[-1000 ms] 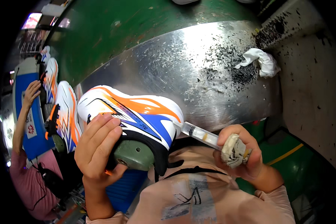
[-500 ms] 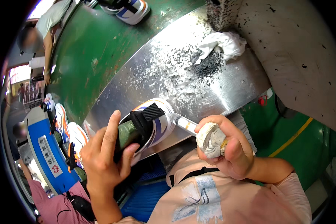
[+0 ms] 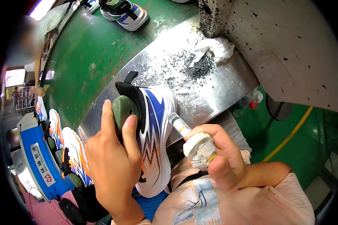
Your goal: The person uses a syringe to inject a liquid substance into the seams of several sneakers on a factory assembly line. They handle the shoes one by one, applying the substance to the sole and upper edges before placing them back on the conveyor.
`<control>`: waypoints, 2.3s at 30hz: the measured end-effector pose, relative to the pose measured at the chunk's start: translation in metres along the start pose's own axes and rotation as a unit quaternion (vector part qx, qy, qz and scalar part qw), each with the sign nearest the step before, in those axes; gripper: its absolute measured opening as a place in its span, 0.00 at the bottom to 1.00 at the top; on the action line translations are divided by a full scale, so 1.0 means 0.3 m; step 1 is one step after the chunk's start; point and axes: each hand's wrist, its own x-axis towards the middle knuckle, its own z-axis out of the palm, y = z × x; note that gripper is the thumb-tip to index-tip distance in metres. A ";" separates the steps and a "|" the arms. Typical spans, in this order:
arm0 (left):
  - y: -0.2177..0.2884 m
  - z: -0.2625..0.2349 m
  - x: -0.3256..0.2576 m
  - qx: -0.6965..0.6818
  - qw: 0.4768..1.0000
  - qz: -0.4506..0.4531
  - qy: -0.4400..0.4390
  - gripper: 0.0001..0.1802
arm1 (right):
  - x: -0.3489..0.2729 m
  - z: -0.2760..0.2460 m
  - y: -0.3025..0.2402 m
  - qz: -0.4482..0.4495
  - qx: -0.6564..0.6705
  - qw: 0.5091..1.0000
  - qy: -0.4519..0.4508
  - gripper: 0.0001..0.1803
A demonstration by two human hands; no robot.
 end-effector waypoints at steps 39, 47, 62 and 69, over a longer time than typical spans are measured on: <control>-0.473 0.177 -0.408 -0.077 0.921 0.184 0.334 0.11 | 0.552 0.417 0.056 0.430 -0.203 0.848 -0.235 0.34; -0.463 0.195 -0.455 -0.058 0.944 0.149 0.290 0.11 | 0.425 0.406 -0.019 0.386 -0.294 0.855 -0.183 0.47; -0.451 0.217 -0.495 -0.013 0.954 0.135 0.267 0.12 | 0.184 0.209 -0.249 0.342 -0.303 0.883 -0.109 0.51; -0.453 0.193 -0.459 -0.002 0.952 0.153 0.264 0.11 | 0.064 0.047 -0.216 0.245 -0.165 0.952 -0.077 0.49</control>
